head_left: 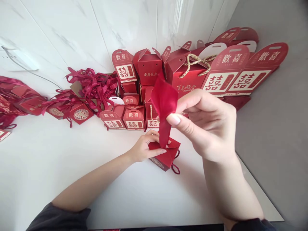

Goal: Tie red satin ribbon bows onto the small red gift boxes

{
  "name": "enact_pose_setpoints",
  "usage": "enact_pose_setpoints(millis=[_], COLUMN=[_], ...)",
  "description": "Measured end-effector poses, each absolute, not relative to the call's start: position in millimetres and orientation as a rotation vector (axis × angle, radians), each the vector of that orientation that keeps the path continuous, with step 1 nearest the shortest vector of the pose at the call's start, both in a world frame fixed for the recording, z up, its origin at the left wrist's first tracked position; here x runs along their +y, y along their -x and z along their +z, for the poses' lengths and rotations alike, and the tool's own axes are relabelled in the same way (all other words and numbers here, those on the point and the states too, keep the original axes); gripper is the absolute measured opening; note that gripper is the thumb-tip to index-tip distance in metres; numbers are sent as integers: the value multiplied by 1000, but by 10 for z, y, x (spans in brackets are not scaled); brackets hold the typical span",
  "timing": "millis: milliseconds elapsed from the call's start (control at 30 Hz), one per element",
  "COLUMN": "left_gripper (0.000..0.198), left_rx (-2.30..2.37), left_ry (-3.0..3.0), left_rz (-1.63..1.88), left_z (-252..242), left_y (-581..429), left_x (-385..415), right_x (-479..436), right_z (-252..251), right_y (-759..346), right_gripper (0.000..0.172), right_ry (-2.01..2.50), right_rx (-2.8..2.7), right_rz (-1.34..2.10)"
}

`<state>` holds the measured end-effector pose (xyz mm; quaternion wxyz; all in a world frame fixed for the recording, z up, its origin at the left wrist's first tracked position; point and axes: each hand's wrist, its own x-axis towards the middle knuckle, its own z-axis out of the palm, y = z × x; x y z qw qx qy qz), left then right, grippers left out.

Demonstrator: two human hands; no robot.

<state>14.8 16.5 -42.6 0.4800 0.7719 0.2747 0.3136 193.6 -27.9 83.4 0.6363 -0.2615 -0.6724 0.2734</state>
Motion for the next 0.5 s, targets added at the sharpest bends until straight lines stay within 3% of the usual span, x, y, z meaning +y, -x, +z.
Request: enact_pose_setpoints(millis=[500], left_gripper=[10], left_rx=[853], left_ry=[-1884], left_rz=[933], left_z=[-473], left_y=[-278], left_x=[163], right_x=[-249], right_z=[889], right_y=[-2319], right_gripper=[9], right_ry=[895], right_rx=[-1441], right_rz=[570])
